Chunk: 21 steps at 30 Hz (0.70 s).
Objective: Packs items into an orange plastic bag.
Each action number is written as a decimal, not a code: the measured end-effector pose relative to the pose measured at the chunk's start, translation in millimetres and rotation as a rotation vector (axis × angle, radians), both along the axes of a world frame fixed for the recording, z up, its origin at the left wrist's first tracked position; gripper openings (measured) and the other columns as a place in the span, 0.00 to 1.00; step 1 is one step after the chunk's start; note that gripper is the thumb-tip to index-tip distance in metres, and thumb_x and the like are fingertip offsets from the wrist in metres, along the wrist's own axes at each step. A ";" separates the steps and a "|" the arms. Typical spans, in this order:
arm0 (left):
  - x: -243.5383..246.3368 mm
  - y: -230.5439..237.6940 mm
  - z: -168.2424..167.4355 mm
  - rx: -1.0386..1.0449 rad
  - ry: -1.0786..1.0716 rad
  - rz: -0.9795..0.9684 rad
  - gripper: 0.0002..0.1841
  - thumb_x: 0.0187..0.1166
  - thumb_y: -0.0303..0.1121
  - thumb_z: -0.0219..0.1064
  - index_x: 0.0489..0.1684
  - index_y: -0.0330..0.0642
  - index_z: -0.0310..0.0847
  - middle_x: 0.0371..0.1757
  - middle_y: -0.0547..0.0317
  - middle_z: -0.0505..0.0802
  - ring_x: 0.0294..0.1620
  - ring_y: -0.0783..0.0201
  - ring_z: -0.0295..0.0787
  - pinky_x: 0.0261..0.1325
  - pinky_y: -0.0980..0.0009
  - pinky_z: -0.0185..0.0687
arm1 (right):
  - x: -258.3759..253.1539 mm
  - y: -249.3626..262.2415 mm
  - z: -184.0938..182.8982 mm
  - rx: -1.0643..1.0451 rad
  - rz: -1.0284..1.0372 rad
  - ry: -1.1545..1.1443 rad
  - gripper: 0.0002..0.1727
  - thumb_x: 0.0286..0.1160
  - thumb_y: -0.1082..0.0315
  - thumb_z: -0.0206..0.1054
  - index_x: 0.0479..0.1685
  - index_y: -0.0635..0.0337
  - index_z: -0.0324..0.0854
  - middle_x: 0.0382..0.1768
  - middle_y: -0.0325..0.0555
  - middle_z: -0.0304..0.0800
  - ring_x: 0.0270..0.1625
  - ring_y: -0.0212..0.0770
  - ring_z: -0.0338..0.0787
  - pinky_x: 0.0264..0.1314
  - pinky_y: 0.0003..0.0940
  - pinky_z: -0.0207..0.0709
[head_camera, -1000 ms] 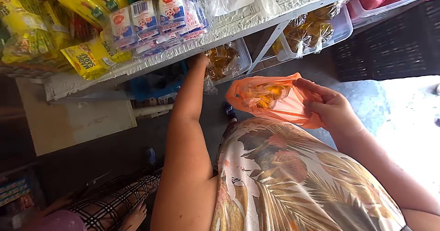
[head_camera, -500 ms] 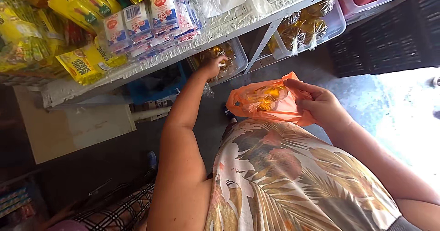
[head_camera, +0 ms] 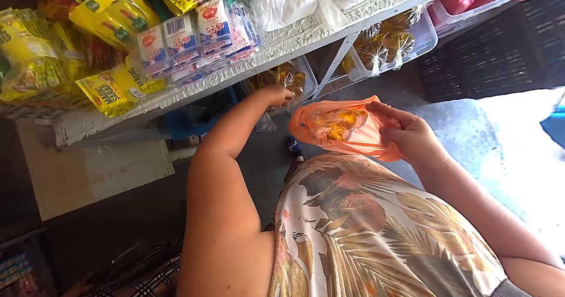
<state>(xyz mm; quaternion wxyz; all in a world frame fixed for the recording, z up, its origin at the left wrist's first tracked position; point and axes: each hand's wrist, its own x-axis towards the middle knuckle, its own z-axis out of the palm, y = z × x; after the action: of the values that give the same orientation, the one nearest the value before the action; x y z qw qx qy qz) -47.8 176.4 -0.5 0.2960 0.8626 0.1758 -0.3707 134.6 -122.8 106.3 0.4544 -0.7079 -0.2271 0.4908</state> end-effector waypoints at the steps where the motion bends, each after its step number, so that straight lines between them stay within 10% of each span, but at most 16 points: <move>1: 1.3 -1.8 -1.7 0.017 0.019 -0.044 0.22 0.89 0.31 0.61 0.81 0.44 0.76 0.72 0.38 0.87 0.77 0.39 0.81 0.82 0.39 0.67 | -0.8 0.8 -0.4 0.006 -0.005 0.006 0.37 0.65 0.90 0.52 0.79 0.58 0.76 0.72 0.42 0.85 0.47 0.25 0.90 0.46 0.23 0.85; 7: -2.1 -4.6 -11.9 0.133 -0.012 -0.149 0.14 0.89 0.28 0.58 0.63 0.36 0.86 0.63 0.35 0.90 0.71 0.35 0.84 0.74 0.35 0.73 | -9.8 7.0 2.3 0.010 -0.029 0.007 0.37 0.65 0.89 0.52 0.80 0.58 0.75 0.70 0.41 0.87 0.45 0.24 0.90 0.45 0.21 0.84; 13: -28.4 27.6 -14.4 0.055 -0.378 0.543 0.17 0.92 0.30 0.53 0.60 0.29 0.87 0.64 0.36 0.91 0.73 0.41 0.84 0.81 0.41 0.68 | -23.1 7.9 5.0 0.016 -0.072 -0.004 0.38 0.65 0.89 0.53 0.81 0.58 0.75 0.68 0.42 0.88 0.43 0.25 0.90 0.43 0.21 0.84; 21: -26.6 34.7 -2.6 0.382 -0.425 0.902 0.33 0.83 0.46 0.69 0.83 0.34 0.70 0.84 0.35 0.75 0.90 0.44 0.63 0.92 0.48 0.50 | -39.7 8.2 0.1 0.029 -0.123 -0.029 0.37 0.64 0.87 0.55 0.80 0.59 0.75 0.66 0.42 0.89 0.45 0.25 0.91 0.45 0.21 0.85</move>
<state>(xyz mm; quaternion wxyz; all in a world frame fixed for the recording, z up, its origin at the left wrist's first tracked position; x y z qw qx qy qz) -74.4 211.0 -3.1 0.2927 0.7959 0.5298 0.0151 94.9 -114.5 106.5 0.4904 -0.7209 -0.1967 0.4484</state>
